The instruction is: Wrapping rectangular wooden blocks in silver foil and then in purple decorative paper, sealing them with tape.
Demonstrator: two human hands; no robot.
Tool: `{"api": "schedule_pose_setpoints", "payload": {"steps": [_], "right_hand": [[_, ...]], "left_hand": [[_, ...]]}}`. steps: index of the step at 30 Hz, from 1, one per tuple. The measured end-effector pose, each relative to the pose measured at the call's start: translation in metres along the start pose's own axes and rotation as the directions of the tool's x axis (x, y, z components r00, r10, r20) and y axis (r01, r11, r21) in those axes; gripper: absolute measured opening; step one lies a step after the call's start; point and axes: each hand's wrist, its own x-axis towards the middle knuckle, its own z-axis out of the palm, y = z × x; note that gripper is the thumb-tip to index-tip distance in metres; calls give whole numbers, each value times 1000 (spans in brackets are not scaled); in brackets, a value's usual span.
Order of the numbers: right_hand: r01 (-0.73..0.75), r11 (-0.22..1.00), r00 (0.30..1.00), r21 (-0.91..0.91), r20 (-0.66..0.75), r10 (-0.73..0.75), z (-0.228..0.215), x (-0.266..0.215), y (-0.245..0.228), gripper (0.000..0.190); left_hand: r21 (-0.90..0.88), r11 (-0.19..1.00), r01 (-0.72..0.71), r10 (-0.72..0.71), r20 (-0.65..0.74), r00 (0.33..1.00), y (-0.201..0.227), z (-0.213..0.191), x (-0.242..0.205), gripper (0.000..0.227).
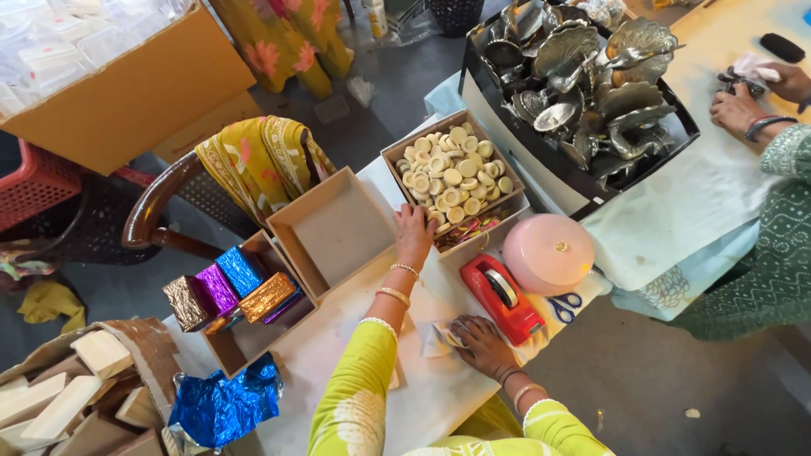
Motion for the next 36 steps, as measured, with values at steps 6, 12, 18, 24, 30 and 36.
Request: {"api": "schedule_pose_setpoints", "payload": {"steps": [6, 12, 18, 24, 30, 36], "right_hand": [[-2, 1000, 1000, 17, 25, 2, -4, 1, 1, 50], [-74, 997, 991, 30, 111, 71, -3, 0, 2, 52], [-64, 997, 992, 34, 111, 60, -6, 2, 2, 52], [-25, 999, 997, 22, 71, 24, -6, 2, 1, 52], [-25, 999, 998, 27, 62, 23, -6, 1, 1, 49], [13, 1000, 998, 1, 54, -13, -5, -1, 3, 51]], "left_hand": [[-68, 997, -45, 40, -72, 997, -20, 21, 19, 21], [-904, 273, 329, -277, 254, 927, -39, 13, 38, 16], [-742, 507, 439, -275, 343, 898, -34, -2, 38, 19], [-42, 994, 103, -99, 104, 990, 19, -8, 20, 40], [-76, 996, 39, -41, -26, 999, 0, 1, 17, 34], [-744, 612, 270, -296, 101, 950, -27, -13, -2, 26]]}}
